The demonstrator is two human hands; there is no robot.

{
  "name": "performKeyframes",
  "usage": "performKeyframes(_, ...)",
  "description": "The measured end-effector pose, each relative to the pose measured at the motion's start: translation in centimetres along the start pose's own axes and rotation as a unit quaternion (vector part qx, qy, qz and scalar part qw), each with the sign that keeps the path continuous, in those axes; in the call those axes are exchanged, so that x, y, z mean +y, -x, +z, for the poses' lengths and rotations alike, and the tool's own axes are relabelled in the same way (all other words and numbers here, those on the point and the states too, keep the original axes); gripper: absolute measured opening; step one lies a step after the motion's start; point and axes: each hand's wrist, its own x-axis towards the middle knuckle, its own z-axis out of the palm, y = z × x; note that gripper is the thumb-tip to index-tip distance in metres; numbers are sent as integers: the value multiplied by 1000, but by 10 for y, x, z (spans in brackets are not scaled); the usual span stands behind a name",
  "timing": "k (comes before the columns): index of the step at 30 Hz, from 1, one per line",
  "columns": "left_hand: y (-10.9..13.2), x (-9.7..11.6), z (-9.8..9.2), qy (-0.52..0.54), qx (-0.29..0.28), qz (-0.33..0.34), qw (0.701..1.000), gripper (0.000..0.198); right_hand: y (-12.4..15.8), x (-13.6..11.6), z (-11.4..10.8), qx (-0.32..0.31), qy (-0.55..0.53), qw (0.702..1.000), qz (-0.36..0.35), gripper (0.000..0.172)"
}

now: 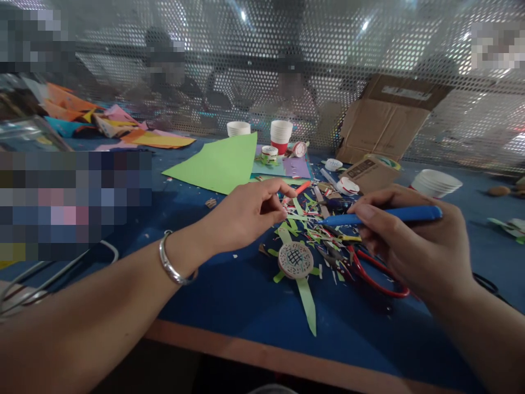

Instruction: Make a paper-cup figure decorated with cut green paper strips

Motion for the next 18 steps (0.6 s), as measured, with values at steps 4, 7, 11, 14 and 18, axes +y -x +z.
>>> performKeyframes(4, 0, 0, -8, -76, -18, -30, 996, 26, -4, 7, -6, 11, 23, 1000, 2, 17)
performKeyframes(7, 0, 0, -10, -143, -26, -51, 988, 22, -8, 13, -11, 15, 17, 1000, 15, 13)
performKeyframes(11, -2, -4, -10, -165, 2, -31, 986, 24, -15, 16, -16, 44, 6, 999, 29, 11)
performKeyframes(14, -6, -12, -12, -192, 32, -6, 981, 23, -20, 18, -19, 64, 25, 997, 20, 12)
performKeyframes(18, -10, -20, -21, -226, 51, -37, 972, 21, -21, 21, -21, 70, 67, 995, -10, 14)
